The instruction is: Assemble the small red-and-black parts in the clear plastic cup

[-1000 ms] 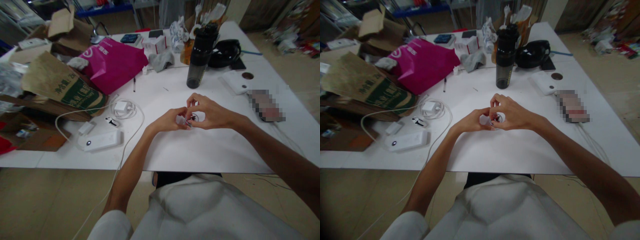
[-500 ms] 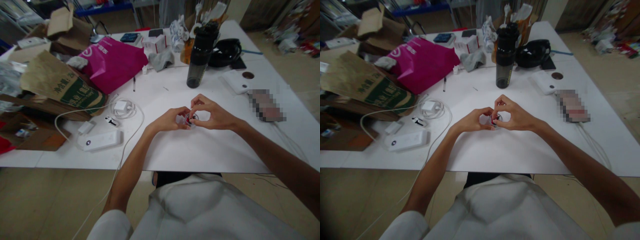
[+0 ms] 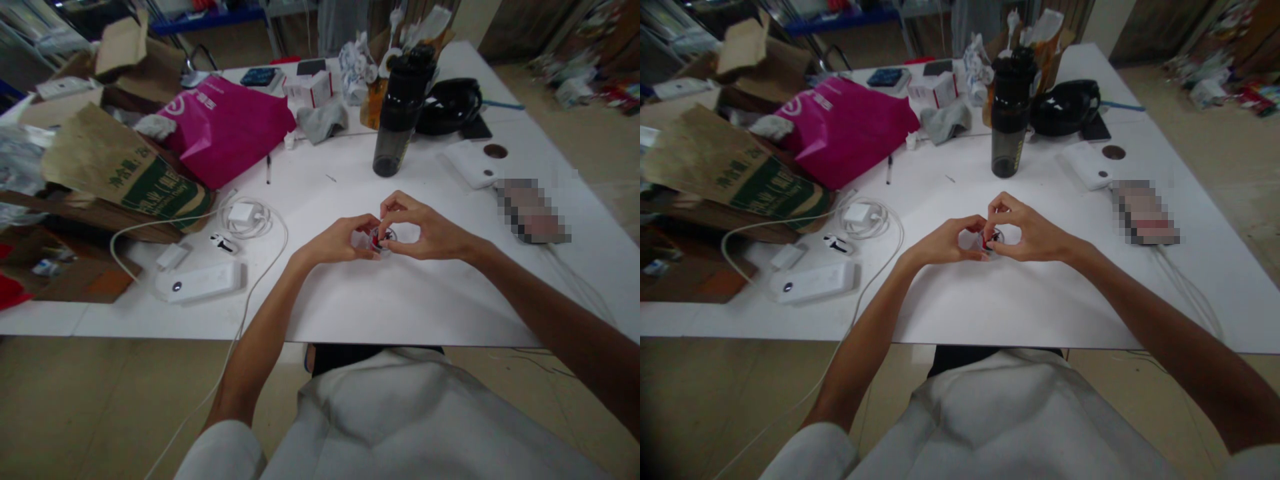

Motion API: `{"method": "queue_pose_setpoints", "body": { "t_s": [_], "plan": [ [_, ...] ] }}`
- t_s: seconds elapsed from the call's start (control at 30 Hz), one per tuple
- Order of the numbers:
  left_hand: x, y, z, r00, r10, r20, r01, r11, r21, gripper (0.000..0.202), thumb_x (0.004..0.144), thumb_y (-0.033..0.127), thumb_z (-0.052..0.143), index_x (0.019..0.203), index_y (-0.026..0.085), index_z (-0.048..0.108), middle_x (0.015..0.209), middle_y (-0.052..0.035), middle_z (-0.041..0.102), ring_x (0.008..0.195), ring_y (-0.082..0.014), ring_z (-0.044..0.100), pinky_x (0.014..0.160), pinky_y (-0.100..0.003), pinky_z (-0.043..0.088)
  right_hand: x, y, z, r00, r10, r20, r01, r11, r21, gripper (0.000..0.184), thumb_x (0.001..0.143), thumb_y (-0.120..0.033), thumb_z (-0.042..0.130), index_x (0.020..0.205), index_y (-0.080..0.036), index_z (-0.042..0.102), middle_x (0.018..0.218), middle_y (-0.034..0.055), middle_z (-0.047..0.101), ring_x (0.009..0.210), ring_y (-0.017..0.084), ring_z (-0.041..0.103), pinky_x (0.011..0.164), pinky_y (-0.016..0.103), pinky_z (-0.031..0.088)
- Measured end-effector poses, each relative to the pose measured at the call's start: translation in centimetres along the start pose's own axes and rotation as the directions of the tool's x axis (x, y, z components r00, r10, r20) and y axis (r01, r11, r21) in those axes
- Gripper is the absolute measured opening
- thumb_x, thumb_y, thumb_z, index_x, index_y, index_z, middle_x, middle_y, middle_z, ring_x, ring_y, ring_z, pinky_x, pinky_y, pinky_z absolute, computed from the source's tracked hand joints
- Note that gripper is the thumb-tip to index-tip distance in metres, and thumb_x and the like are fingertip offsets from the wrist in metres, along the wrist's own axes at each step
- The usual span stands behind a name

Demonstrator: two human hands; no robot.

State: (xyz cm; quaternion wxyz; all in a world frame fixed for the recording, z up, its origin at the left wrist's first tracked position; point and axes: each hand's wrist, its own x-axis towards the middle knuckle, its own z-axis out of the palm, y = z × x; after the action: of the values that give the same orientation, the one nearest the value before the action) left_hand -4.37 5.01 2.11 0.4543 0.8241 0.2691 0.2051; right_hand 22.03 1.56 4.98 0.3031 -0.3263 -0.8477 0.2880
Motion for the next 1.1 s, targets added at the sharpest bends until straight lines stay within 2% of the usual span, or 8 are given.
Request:
{"method": "queue_pose_setpoints", "body": {
  "t_s": [0.3, 0.67, 0.77, 0.97, 1.1],
  "plan": [
    [-0.1, 0.0, -0.1, 1.000, -0.002, -0.011, 0.003, 1.000, 0.018, 0.046, 0.085, 0.043, 0.095, 0.121, 0.022, 0.076, 0.120, -0.0071, 0.081, 0.113, -0.0269, 0.073, 0.109, -0.045, 0.056, 0.1, -0.2, -0.3, 1.000, 0.005, 0.008, -0.005, 1.000, -0.015, 0.009, 0.096, -0.032, 0.084, 0.104, -0.030, 0.083, 0.121, 0.0080, 0.063, 0.113, 0.029, 0.066, 0.103, 0.049, 0.061],
    [0.0, -0.3, -0.1, 1.000, -0.006, 0.004, 0.006, 1.000, -0.023, 0.054, 0.084, 0.042, 0.097, 0.130, 0.024, 0.076, 0.128, -0.0080, 0.083, 0.121, -0.0281, 0.075, 0.117, -0.047, 0.055, 0.4, -0.4, -2.4, 1.000, -0.006, -0.018, 0.003, 0.990, -0.138, 0.012, 0.094, -0.034, 0.084, 0.105, -0.031, 0.087, 0.121, 0.0100, 0.068, 0.108, 0.032, 0.066, 0.100, 0.052, 0.057],
    [0.0, -0.3, -0.1, 1.000, -0.010, 0.007, 0.010, 1.000, -0.028, 0.056, 0.084, 0.042, 0.097, 0.133, 0.024, 0.076, 0.129, -0.0082, 0.083, 0.121, -0.0279, 0.076, 0.117, -0.047, 0.055, 0.7, 0.0, -3.2, 0.999, -0.031, 0.030, 0.036, 0.978, -0.205, 0.012, 0.094, -0.035, 0.083, 0.103, -0.031, 0.088, 0.120, 0.0104, 0.069, 0.106, 0.031, 0.066, 0.098, 0.052, 0.055],
    [0.0, -0.5, -0.1, 1.000, -0.001, 0.013, 0.001, 1.000, -0.031, 0.054, 0.085, 0.042, 0.096, 0.132, 0.024, 0.077, 0.130, -0.0081, 0.083, 0.121, -0.0274, 0.075, 0.117, -0.047, 0.055, 1.9, 0.1, -4.0, 0.978, -0.063, 0.198, 0.134, 0.920, -0.369, 0.013, 0.095, -0.035, 0.080, 0.101, -0.031, 0.091, 0.124, 0.0111, 0.073, 0.108, 0.032, 0.065, 0.099, 0.052, 0.049],
    [0.0, -0.2, -0.2, 1.000, -0.016, 0.013, 0.016, 1.000, -0.008, 0.052, 0.085, 0.041, 0.096, 0.129, 0.024, 0.077, 0.127, -0.0072, 0.083, 0.120, -0.0279, 0.076, 0.116, -0.047, 0.055, 2.8, -0.2, -4.0, 0.968, -0.077, 0.240, 0.171, 0.900, -0.400, 0.015, 0.097, -0.036, 0.078, 0.100, -0.031, 0.092, 0.123, 0.0110, 0.075, 0.107, 0.032, 0.064, 0.097, 0.051, 0.049]
  ]
}}
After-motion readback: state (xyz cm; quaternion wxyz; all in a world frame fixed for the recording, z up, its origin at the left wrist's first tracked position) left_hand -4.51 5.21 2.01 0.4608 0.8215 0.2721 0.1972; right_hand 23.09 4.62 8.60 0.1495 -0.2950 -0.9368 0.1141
